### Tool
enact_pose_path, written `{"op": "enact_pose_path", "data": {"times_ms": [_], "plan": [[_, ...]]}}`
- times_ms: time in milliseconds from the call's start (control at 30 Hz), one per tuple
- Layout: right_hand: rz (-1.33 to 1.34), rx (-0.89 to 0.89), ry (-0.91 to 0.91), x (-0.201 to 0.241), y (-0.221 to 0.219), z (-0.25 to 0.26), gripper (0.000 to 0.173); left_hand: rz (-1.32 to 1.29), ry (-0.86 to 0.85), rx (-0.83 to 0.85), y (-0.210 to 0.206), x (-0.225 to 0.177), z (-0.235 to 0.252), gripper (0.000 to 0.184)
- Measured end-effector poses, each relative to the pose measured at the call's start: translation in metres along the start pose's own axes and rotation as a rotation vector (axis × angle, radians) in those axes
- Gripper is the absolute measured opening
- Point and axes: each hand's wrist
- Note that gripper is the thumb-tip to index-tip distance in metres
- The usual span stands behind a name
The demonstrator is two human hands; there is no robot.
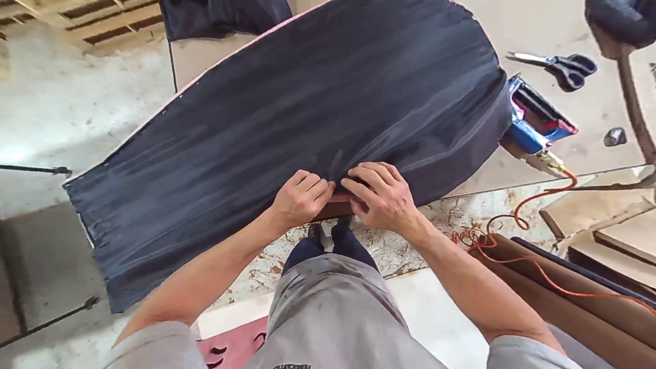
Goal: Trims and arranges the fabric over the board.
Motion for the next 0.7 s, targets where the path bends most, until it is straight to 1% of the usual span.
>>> {"op": "enact_pose_path", "data": {"times_ms": [100,233,300,367,400,467,567,600,700], "plan": [[-0.031,-0.069,0.034,-0.004,-0.011,-0.004,0.018,-0.017,-0.007,0.000,0.000,0.003,0.003,0.019],[-0.046,-0.155,0.078,-0.003,-0.019,-0.010,0.020,-0.093,0.001,0.108,0.002,0.006,0.008,0.014],[-0.053,-0.166,0.097,-0.002,-0.020,-0.011,0.021,-0.102,-0.018,0.157,0.005,0.007,0.011,0.013],[-0.062,-0.166,0.115,-0.003,-0.020,-0.011,0.021,-0.082,-0.048,0.170,0.008,0.008,0.013,0.012],[-0.070,-0.161,0.117,-0.002,-0.020,-0.011,0.020,-0.071,-0.047,0.166,0.008,0.008,0.012,0.013],[-0.081,-0.156,0.109,-0.001,-0.019,-0.011,0.020,-0.093,0.010,0.159,0.007,0.006,0.009,0.013],[-0.089,-0.163,0.068,0.003,-0.019,-0.011,0.019,-0.122,0.072,0.100,-0.001,0.004,0.001,0.030],[-0.090,-0.162,0.053,0.003,-0.019,-0.011,0.018,-0.111,0.067,0.075,-0.004,0.003,-0.001,0.032],[-0.087,-0.176,0.009,0.001,-0.018,-0.011,0.018,-0.056,0.041,0.017,-0.006,0.005,-0.005,0.023]]}}
Point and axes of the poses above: each hand's wrist, its own z-axis towards the middle knuckle, its own y-axis out of the back of the hand, x = y × z, and after that the axes turned 15 degrees about y, right-handed
